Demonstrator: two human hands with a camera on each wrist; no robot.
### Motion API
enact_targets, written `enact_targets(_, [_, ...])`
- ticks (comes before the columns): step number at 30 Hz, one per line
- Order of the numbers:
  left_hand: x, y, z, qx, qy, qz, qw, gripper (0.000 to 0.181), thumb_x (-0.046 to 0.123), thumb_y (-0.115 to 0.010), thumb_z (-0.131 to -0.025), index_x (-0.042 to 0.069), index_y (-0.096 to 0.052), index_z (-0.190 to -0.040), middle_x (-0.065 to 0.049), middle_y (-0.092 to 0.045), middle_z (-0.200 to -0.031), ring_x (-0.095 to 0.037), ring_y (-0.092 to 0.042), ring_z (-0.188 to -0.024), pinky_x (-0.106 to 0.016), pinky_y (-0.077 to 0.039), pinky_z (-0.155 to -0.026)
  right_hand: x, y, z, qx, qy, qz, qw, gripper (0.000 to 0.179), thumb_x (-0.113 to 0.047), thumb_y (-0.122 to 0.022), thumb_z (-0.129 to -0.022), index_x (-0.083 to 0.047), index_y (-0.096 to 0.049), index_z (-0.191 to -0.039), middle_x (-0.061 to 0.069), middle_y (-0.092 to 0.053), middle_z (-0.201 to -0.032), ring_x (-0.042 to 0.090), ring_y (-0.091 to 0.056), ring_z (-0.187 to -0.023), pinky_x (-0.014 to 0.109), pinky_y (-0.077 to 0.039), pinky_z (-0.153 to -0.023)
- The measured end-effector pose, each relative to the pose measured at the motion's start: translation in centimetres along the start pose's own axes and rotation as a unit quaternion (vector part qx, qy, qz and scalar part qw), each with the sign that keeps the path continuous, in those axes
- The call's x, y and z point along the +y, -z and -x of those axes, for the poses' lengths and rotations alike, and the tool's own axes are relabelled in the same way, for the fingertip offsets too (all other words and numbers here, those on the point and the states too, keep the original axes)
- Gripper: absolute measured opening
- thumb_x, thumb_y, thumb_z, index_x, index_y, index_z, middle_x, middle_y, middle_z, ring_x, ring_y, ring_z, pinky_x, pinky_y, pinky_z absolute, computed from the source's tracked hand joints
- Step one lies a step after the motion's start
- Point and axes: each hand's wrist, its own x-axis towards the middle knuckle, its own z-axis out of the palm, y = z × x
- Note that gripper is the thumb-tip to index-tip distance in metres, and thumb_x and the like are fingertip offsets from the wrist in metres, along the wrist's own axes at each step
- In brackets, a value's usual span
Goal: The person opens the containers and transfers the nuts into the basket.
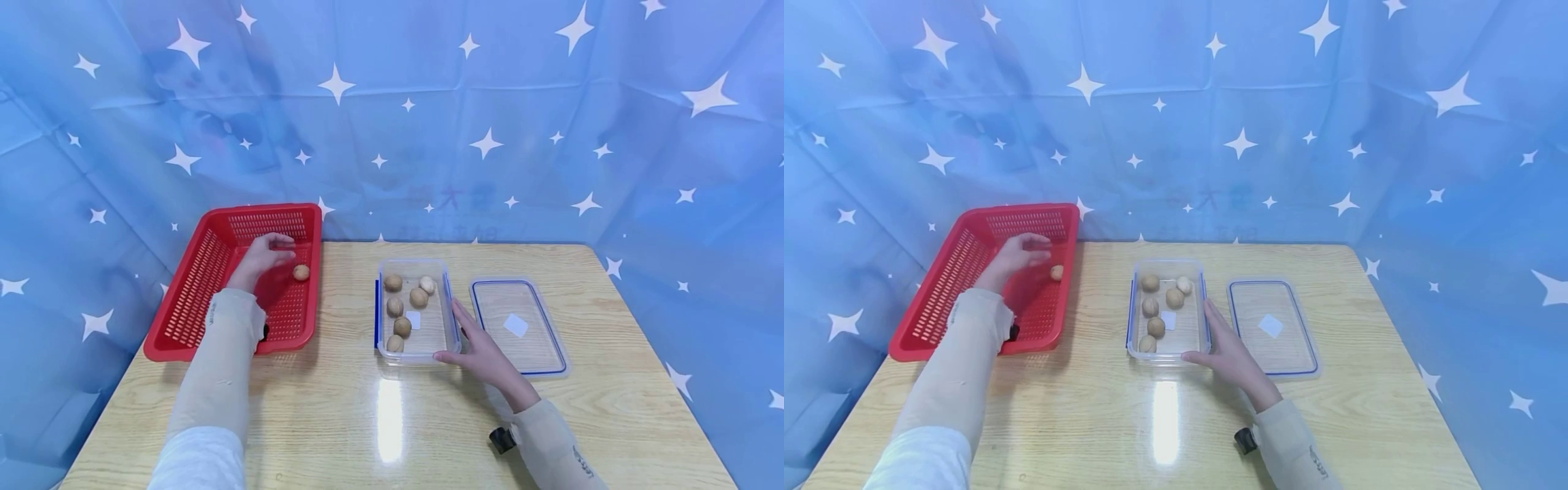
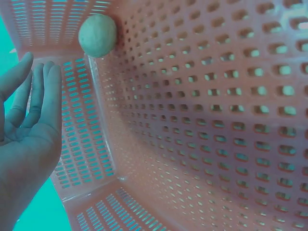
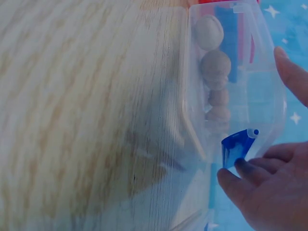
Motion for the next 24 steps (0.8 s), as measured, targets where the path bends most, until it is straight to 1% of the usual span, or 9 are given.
enact_targets(6, [0.8,0.2,0.6,0.005,-0.002,0.017,0.9998,0.054,0.017,-0.067,-0.095,0.010,-0.046,-0.144,-0.017,-0.049,-0.146,-0.036,-0.052,-0.130,-0.048,-0.046,-0.111,-0.1,0.0,0.0,-0.001,-0.008,0.000,1.0000,0.105,-0.032,-0.078,-0.086,-0.004,-0.007,-0.160,0.021,-0.003,-0.167,0.046,-0.013,-0.152,0.060,-0.025,-0.120])
enact_targets(12, [1.5,0.4,0.5,0.010,-0.029,0.030,0.9991,0.046,0.012,-0.062,-0.098,0.006,-0.048,-0.142,-0.020,-0.051,-0.143,-0.036,-0.052,-0.132,-0.050,-0.044,-0.112,0.0,0.0,0.1,-0.001,-0.006,-0.001,1.0000,0.105,-0.030,-0.078,-0.087,-0.004,-0.008,-0.160,0.021,-0.003,-0.167,0.046,-0.012,-0.152,0.060,-0.025,-0.119])
enact_targets(18, [2.5,0.6,0.3,0.025,-0.043,0.021,0.9985,0.042,0.018,-0.063,-0.098,0.008,-0.052,-0.138,-0.018,-0.052,-0.141,-0.033,-0.051,-0.131,-0.050,-0.046,-0.111,-0.1,0.0,0.1,-0.003,-0.009,-0.002,1.0000,0.105,-0.031,-0.078,-0.087,-0.004,-0.007,-0.160,0.021,-0.003,-0.167,0.046,-0.012,-0.152,0.061,-0.024,-0.119])
enact_targets(24, [4.2,0.7,1.0,0.031,-0.065,0.017,0.9973,0.044,0.021,-0.064,-0.097,0.011,-0.053,-0.138,-0.015,-0.052,-0.141,-0.031,-0.050,-0.129,-0.050,-0.046,-0.111,-0.1,0.1,0.1,-0.002,-0.004,0.001,1.0000,0.105,-0.031,-0.078,-0.087,-0.003,-0.007,-0.160,0.022,-0.003,-0.167,0.046,-0.011,-0.152,0.061,-0.025,-0.119])
